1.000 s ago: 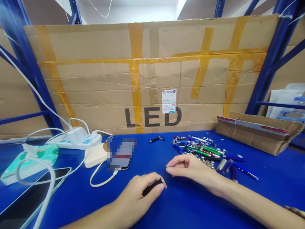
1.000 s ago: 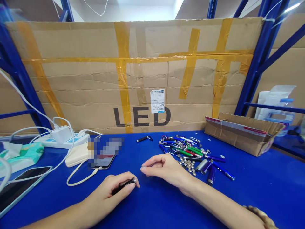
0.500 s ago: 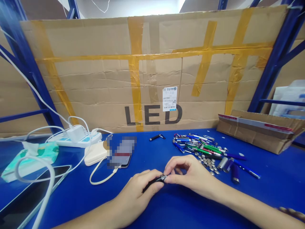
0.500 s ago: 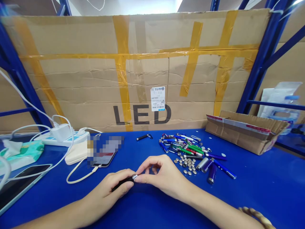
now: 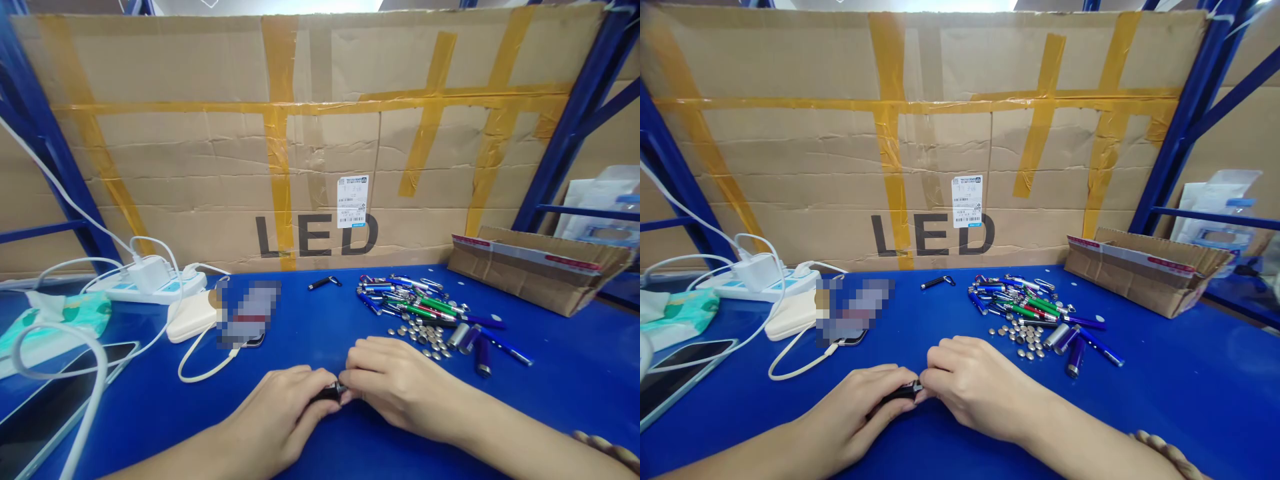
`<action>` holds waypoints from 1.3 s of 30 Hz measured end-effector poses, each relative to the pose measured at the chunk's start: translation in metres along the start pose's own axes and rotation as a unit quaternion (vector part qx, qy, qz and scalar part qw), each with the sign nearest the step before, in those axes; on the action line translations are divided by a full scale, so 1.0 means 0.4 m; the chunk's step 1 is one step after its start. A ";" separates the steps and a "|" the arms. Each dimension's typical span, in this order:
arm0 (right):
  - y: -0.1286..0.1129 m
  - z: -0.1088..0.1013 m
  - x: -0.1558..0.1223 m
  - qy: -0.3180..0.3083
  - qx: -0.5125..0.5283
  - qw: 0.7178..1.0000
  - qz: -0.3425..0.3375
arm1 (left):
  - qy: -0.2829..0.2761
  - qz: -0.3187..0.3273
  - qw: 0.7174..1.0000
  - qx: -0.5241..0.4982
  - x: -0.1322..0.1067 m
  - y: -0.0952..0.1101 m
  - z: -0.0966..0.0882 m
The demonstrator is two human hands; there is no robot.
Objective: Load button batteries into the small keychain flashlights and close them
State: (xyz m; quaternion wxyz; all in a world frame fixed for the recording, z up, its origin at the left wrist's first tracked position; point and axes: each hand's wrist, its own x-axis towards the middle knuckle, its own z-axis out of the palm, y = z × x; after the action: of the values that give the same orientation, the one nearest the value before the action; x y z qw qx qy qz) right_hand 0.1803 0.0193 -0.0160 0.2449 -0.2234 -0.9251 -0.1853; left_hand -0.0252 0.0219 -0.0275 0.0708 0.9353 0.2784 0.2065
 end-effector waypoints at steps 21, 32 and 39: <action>-0.016 -0.004 0.015 -0.098 0.499 0.817 0.273 | 0.186 0.132 0.960 0.164 0.002 -0.013 0.020; -0.011 -0.021 0.013 -0.064 0.249 0.956 0.141 | 0.133 0.046 0.989 -0.036 -0.005 -0.002 0.012; -0.014 -0.033 0.013 -0.088 0.139 0.980 0.115 | 0.180 0.103 0.976 0.070 -0.003 -0.001 0.016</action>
State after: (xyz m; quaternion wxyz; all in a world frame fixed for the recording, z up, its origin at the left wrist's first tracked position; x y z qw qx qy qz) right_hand 0.1783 0.0101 -0.0038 0.2103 -0.3073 -0.9281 -0.0055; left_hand -0.0238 0.0216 -0.0337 -0.0682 0.9089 0.2026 0.3580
